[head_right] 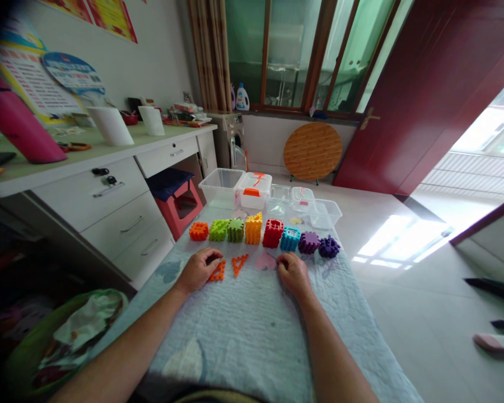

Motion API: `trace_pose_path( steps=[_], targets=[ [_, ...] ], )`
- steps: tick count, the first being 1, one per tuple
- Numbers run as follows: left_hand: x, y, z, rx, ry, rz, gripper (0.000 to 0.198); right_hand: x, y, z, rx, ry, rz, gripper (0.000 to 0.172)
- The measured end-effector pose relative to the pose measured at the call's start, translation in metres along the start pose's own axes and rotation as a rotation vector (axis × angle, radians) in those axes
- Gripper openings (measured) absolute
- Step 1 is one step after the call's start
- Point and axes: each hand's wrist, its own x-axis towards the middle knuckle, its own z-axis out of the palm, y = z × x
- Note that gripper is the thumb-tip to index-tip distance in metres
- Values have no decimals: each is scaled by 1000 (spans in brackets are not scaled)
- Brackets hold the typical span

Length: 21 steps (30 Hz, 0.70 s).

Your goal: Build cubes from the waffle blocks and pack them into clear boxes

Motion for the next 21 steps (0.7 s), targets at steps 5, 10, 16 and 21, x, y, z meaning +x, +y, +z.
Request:
trace_pose_path(
  steps=[5, 10, 16, 21],
  targets=[
    [0, -2, 1, 8, 1, 8, 12, 0, 0, 0, 2, 5, -8, 22],
    [0, -3, 1, 12, -9, 5, 13, 0, 0, 0, 4, -8, 4, 22],
    [1, -1, 0, 16, -6, -5, 13, 0, -1, 0, -3, -12, 2, 21],
    [1, 0, 0, 11, -11, 1, 12, 0, 0, 0, -5, -17, -1, 21]
  ],
)
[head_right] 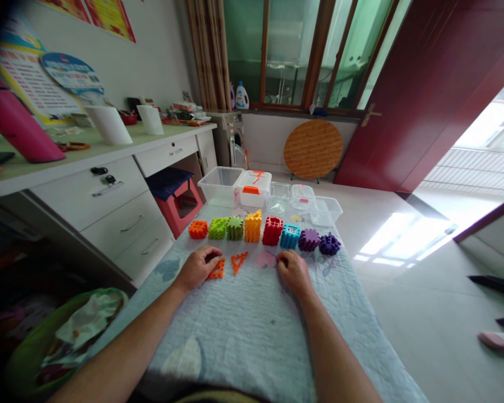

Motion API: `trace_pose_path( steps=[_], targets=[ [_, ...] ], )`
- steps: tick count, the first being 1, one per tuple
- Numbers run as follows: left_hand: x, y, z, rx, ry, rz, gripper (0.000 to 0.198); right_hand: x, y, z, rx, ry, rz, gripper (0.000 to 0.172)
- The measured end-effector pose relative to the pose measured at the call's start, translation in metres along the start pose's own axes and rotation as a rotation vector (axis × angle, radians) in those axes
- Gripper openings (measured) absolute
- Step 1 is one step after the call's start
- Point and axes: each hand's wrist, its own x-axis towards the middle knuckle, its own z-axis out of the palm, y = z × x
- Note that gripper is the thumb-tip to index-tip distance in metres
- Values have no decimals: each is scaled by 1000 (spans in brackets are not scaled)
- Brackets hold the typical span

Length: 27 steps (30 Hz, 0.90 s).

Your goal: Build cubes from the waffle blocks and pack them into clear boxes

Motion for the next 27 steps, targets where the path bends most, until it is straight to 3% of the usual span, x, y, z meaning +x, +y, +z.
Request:
trace_pose_path(
  steps=[3, 8, 10, 12, 14, 17, 20, 27],
  targets=[
    [-1, 5, -1, 25, 14, 50, 12, 0, 1, 1, -11, 1, -3, 21],
    [-4, 13, -4, 137, 155, 245, 15, 0, 3, 2, -14, 8, -10, 21],
    [-5, 12, -7, 139, 185, 242, 17, 0, 3, 2, -12, 15, -14, 21],
    [-5, 7, -11, 116, 136, 183, 20, -1, 3, 2, -9, 19, -18, 21],
    [-5, 2, -16, 84, 0, 118, 26, -1, 3, 2, -5, 19, -21, 21],
    [-5, -2, -23, 69, -200, 82, 53, -2, 2, 1, -3, 21, -25, 21],
    [-6, 1, -25, 124, -274, 85, 72, -2, 1, 1, -3, 24, -28, 21],
    [-8, 13, -24, 152, -243, 114, 39, -1, 0, 0, 3, 46, -42, 21]
  ],
)
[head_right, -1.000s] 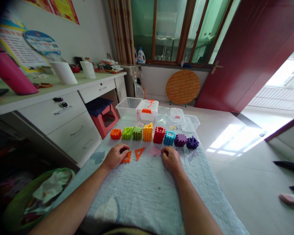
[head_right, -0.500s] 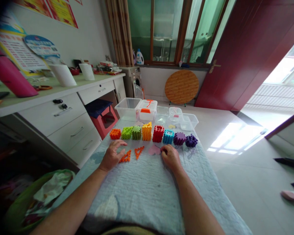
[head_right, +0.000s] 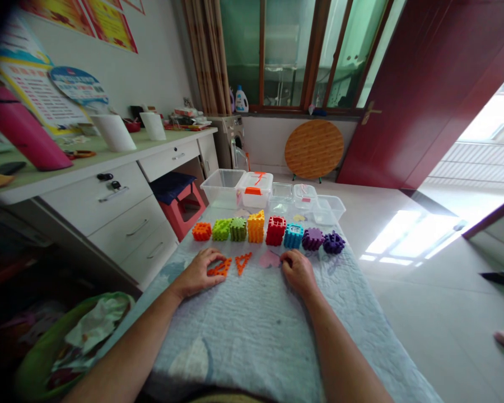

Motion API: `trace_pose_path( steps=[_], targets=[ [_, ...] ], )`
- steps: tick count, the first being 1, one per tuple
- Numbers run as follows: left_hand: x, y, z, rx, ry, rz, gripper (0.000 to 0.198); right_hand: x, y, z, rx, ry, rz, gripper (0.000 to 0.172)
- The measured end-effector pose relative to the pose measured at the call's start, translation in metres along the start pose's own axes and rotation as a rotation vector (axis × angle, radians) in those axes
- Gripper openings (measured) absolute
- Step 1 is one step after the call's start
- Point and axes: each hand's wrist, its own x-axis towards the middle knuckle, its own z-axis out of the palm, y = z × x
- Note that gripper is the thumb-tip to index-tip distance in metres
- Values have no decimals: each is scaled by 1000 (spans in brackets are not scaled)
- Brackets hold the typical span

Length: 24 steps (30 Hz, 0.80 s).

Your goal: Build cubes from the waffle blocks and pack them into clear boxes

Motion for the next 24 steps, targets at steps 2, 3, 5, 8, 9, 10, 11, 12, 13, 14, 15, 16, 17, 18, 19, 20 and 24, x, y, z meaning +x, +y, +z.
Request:
trace_pose_path(
  steps=[2, 3, 5, 8, 9, 10, 11, 12, 13, 14, 15, 16, 17, 18, 19, 20, 24],
  targets=[
    [0, 0, 1, -15, 30, 0, 38, 0, 0, 0, -5, -4, 2, 21],
    [1, -1, 2, -19, 51, -5, 38, 0, 1, 1, -9, -7, 3, 21],
    [2, -4, 4, -15, 97, -28, 38, 0, 1, 1, -15, -11, 7, 21],
    [4, -11, 8, 34, 154, -59, 36, 0, 2, 2, -16, -9, 13, 21],
    [5, -12, 9, 71, 182, -60, 37, 0, 2, 2, -16, -9, 13, 21],
    [5, -12, 10, 116, 219, -56, 39, 0, 1, 2, -14, -9, 12, 21],
    [4, -11, 11, 165, 262, -46, 40, 0, 1, 1, -13, -8, 10, 21],
    [4, -8, 12, 210, 302, -28, 41, 0, 1, 1, -11, -7, 8, 22],
    [3, -4, 12, 245, 327, -1, 40, 0, 0, 0, -9, -5, 8, 22],
    [2, 1, 14, 269, 330, 35, 39, 0, 0, 0, -6, -4, 8, 22],
    [2, 8, 15, 285, 311, 78, 37, 0, 0, 0, -4, -2, 9, 22],
    [1, 16, 17, 297, 274, 123, 36, 0, 0, 0, -2, -2, 10, 22],
    [2, 23, 20, 310, 231, 162, 37, 0, 0, 0, -1, -2, 11, 22],
    [3, 31, 22, 325, 190, 187, 39, 0, 0, 0, 1, -3, 12, 21],
    [5, 38, 25, 345, 155, 194, 41, 0, 0, 0, 1, -4, 14, 21],
    [7, 43, 28, 365, 124, 184, 43, 0, 0, 0, 0, -4, 17, 21],
    [19, 55, 38, 413, 8, 101, 38, 0, 0, -1, -1, -5, 19, 21]
  ],
)
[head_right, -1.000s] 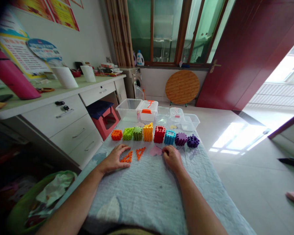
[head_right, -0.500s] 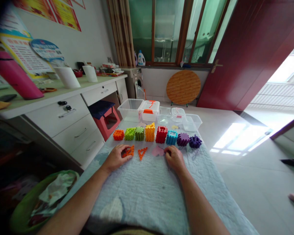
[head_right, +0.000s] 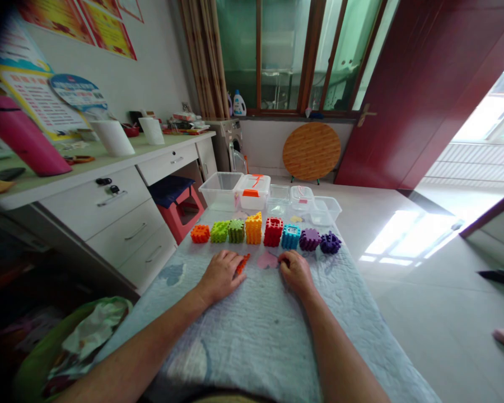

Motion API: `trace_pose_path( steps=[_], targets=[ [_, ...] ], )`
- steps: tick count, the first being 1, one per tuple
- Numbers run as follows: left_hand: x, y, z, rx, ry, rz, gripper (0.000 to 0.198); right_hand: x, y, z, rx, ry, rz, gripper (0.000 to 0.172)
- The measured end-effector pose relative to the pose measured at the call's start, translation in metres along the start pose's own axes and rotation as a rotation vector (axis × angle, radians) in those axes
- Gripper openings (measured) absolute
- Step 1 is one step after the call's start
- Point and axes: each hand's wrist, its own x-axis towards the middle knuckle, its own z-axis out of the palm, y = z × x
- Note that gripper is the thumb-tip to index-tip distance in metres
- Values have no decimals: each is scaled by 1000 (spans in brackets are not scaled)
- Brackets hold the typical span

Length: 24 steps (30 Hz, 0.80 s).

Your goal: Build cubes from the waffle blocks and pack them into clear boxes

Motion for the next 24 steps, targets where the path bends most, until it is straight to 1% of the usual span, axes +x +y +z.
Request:
trace_pose_path(
  steps=[3, 5, 8, 10, 12, 13, 14, 16, 18, 19, 21, 22, 24],
  targets=[
    [5, 3, 1, -35, -31, 5, 26, 0, 0, 0, 1, -12, -3, 22],
    [6, 4, -1, -101, -37, 19, 27, 0, 1, 0, -1, -11, -1, 22],
    [5, 6, -5, -292, -19, 28, 32, 0, 3, 1, -3, -11, 1, 22],
    [5, 8, -7, -418, -23, -14, 30, 0, 4, 2, -3, -12, 1, 22],
    [4, 9, -6, -428, -24, -57, 29, 0, 4, 2, -2, -12, -3, 22],
    [3, 9, -5, -383, -1, -59, 29, 0, 4, 2, -1, -10, -6, 22],
    [2, 8, -4, -321, 46, -49, 30, 0, 4, 2, 0, -7, -7, 22],
    [0, 4, -1, -209, 172, -29, 29, 0, 4, 2, 1, -6, -7, 21],
    [-2, -6, -1, -164, 267, -77, 30, -1, 5, 2, 1, -5, -3, 21],
    [-3, -13, -2, -160, 286, -126, 31, -1, 5, 3, 1, -5, -1, 22],
    [-6, -28, -4, -163, 255, -238, 37, -1, 5, 3, 1, -4, 2, 22],
    [-7, -36, -5, -167, 210, -289, 42, -1, 5, 3, 1, -3, 3, 22],
    [-10, -49, -6, -173, 80, -347, 55, -1, 5, 3, 4, 0, 2, 22]
  ],
)
